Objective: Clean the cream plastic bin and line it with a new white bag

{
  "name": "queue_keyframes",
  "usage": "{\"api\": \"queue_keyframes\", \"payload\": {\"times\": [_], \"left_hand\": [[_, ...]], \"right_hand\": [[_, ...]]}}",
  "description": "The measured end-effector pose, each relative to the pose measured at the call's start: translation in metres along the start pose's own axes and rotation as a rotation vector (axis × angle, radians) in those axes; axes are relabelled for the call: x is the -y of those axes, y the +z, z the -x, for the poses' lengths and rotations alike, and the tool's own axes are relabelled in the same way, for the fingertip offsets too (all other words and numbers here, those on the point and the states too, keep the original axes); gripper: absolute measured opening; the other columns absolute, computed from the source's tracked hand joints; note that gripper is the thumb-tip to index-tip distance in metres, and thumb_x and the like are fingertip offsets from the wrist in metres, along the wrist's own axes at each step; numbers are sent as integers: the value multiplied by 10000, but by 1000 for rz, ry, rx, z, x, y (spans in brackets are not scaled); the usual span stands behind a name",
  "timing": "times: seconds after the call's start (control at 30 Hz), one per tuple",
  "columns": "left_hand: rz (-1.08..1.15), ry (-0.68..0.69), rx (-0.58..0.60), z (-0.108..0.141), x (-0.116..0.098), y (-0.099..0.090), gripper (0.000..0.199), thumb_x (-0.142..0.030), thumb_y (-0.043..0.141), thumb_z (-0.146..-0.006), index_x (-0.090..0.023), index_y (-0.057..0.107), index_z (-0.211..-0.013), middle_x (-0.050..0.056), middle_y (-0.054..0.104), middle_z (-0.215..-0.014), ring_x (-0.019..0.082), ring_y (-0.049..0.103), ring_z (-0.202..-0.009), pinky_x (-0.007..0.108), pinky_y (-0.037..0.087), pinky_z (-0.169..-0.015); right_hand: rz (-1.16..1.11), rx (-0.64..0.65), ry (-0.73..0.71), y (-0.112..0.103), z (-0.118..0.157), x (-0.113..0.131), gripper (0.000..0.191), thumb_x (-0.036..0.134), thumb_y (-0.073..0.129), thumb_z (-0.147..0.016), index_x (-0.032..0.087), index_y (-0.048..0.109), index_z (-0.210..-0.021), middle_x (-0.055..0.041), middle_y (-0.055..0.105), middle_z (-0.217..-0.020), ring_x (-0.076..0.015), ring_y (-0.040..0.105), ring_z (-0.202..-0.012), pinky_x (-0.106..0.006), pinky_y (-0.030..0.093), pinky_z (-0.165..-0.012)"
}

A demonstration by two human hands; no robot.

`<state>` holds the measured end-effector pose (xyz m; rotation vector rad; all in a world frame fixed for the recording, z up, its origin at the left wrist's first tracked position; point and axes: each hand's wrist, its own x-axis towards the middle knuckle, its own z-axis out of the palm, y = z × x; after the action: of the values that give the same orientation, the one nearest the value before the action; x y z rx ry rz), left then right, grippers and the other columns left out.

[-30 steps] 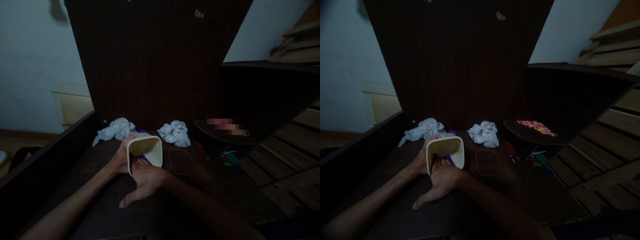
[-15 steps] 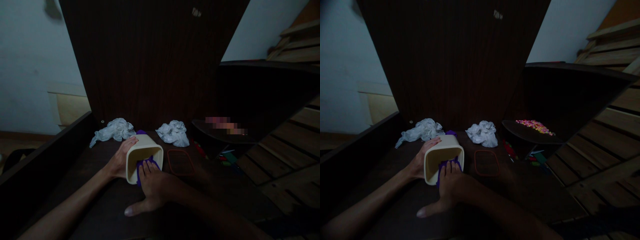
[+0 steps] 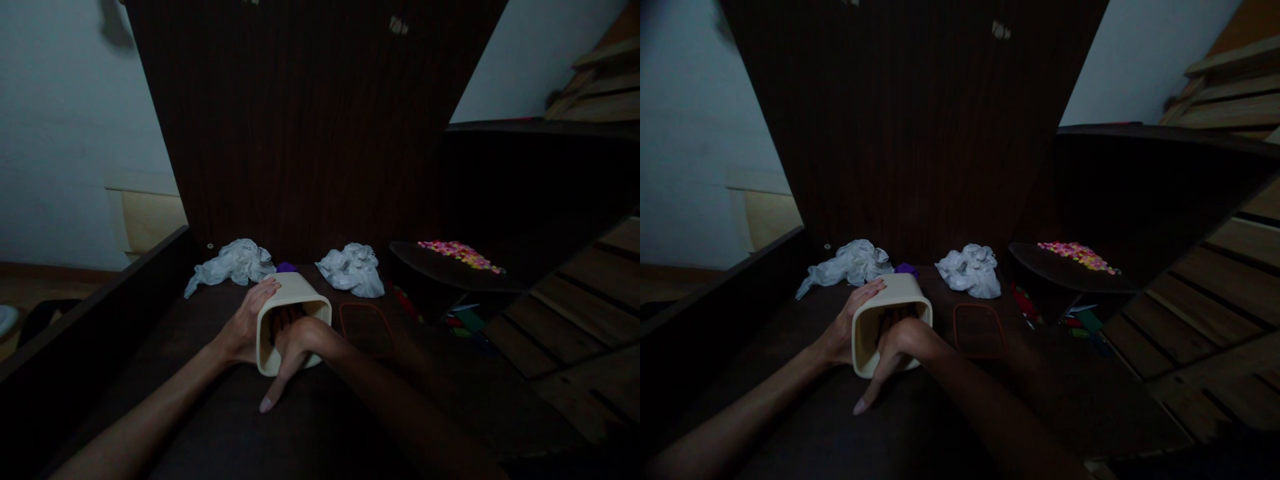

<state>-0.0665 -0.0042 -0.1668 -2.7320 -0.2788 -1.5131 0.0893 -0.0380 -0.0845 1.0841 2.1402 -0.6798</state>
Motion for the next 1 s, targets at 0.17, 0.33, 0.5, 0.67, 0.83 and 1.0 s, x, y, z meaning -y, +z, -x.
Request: {"api": "queue_keyframes", "payload": {"times": [0.17, 0.33, 0.5, 0.67, 0.83, 1.0], "left_hand": [[-1, 10, -29, 2, 1, 3, 1122, -567, 813, -755, -192, 203, -1619, 244, 505, -1468, 466, 442, -1427, 730, 395, -1138], [-20, 0, -19, 1, -2, 2, 1107, -512, 813, -771, -194, 174, -1617, 261, 495, -1471, 479, 425, -1434, 739, 391, -1127], [-75, -40, 20, -3, -6, 0, 1043, -341, 791, -809, -201, 146, -1617, 253, 500, -1464, 451, 432, -1440, 706, 420, -1130], [-86, -39, 20, -3, -4, 0, 1022, -343, 776, -819, -177, 152, -1612, 262, 495, -1472, 452, 441, -1433, 703, 423, -1128], [-69, -30, 60, -4, -1, -4, 1062, -449, 761, -821, -200, 116, -1627, 257, 471, -1492, 472, 436, -1427, 715, 452, -1101], [-62, -8, 80, -9, -3, -5, 1107, -502, 777, -804, -137, 127, -1623, 299, 475, -1474, 492, 429, -1424, 726, 442, -1101]], "right_hand": [[23, 92, -1, -6, -6, 7, 1242, 762, 808, -537, 10, 509, -1478, -232, 617, -1408, -447, 499, -1380, -482, 343, -1197], [-92, 47, -40, -6, 6, 11, 1140, 753, 816, -554, 22, 602, -1403, -219, 659, -1359, -430, 563, -1324, -453, 447, -1123], [-238, -304, -106, 17, 29, 23, 1238, 735, 795, -651, -18, 385, -1545, -291, 371, -1587, -437, 320, -1496, -471, 292, -1234], [-347, -578, -214, 56, 41, 32, 1441, 750, 775, -669, -16, 4, -1616, -294, 19, -1676, -412, 49, -1562, -479, 178, -1277], [-284, -675, -19, 91, 30, 35, 703, 390, 460, -1026, 2, 293, -1588, -242, 246, -1658, -359, 176, -1562, -523, 171, -1279], [-211, -700, 94, 109, 38, 25, 830, 472, 589, -940, 52, 310, -1598, -247, 280, -1646, -451, 238, -1527, -620, 236, -1243]]}}
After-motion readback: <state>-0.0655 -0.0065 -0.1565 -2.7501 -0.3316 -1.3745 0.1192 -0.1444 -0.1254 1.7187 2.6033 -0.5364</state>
